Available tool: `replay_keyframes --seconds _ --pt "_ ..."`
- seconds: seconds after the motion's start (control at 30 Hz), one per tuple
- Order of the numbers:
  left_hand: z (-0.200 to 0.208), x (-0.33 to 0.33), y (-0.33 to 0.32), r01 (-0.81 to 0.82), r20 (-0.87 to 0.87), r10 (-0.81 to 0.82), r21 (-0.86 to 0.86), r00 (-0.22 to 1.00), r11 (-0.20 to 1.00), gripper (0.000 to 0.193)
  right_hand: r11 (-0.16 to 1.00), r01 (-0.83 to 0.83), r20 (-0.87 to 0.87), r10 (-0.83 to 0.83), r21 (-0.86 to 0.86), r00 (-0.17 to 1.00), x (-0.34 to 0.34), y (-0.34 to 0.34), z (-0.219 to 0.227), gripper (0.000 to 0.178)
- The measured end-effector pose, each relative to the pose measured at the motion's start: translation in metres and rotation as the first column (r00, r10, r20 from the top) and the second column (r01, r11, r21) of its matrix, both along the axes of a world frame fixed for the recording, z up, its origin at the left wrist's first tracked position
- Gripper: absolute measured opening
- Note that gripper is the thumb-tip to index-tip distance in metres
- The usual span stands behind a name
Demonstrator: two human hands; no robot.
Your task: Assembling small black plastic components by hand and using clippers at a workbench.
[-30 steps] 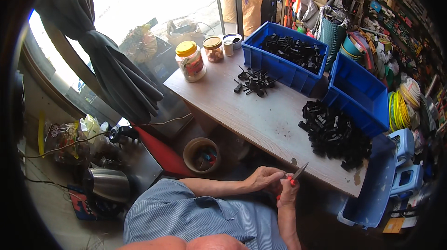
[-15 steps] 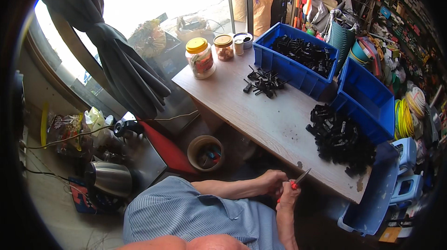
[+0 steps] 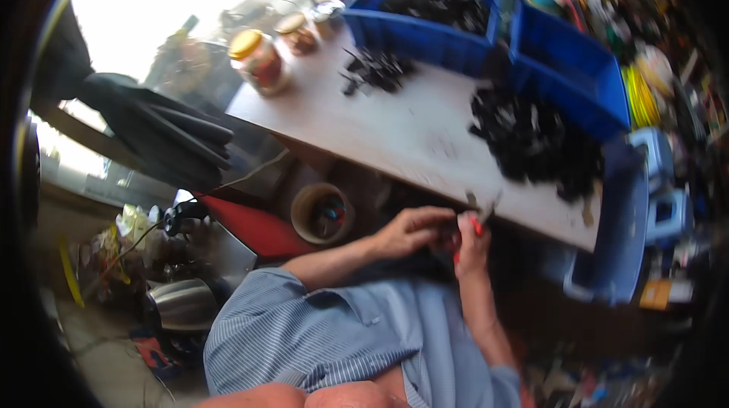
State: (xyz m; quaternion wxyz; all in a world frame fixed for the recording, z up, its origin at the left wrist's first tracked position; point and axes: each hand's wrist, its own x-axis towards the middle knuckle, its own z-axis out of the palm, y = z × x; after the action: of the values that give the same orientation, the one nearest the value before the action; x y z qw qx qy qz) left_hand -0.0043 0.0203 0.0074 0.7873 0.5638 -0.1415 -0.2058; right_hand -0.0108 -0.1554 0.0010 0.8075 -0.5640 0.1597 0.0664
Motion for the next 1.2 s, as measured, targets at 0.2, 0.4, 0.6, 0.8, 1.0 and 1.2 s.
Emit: replay_keyframes --seconds 0.2,0.4,0.6,0.8,1.0,1.2 --pt "-0.003 0.009 0.007 -0.133 0.516 -0.033 0.281 0.856 0.951 0.05 0.997 0.031 -0.028 -0.029 0.064 0.999 0.001 0.008 0.005 0.012" --pt "-0.004 0.007 -0.01 -0.408 0.796 0.003 0.308 0.606 0.859 0.041 0.996 0.06 -0.059 -0.056 0.062 0.997 -0.003 0.008 -0.002 0.012" --pt "0.005 -0.004 -0.016 -0.425 0.524 0.18 0.396 0.833 0.814 0.026 0.995 -0.021 -0.09 0.03 0.1 0.995 -0.006 0.002 0.018 0.015" --pt "-0.008 0.012 -0.026 -0.447 0.031 0.446 0.051 0.895 0.893 0.021 0.992 -0.111 -0.118 0.118 0.063 0.986 -0.009 0.008 0.014 0.011" --pt "-0.004 0.023 -0.034 -0.48 0.049 0.479 0.004 0.876 0.877 0.021 0.969 -0.233 -0.186 0.215 -0.08 0.959 -0.014 0.014 0.009 0.035" --pt "0.0 0.026 -0.039 -0.471 0.069 0.468 0.034 0.881 0.882 0.021 0.949 -0.269 -0.152 0.246 -0.161 0.957 -0.014 0.019 0.02 0.042"
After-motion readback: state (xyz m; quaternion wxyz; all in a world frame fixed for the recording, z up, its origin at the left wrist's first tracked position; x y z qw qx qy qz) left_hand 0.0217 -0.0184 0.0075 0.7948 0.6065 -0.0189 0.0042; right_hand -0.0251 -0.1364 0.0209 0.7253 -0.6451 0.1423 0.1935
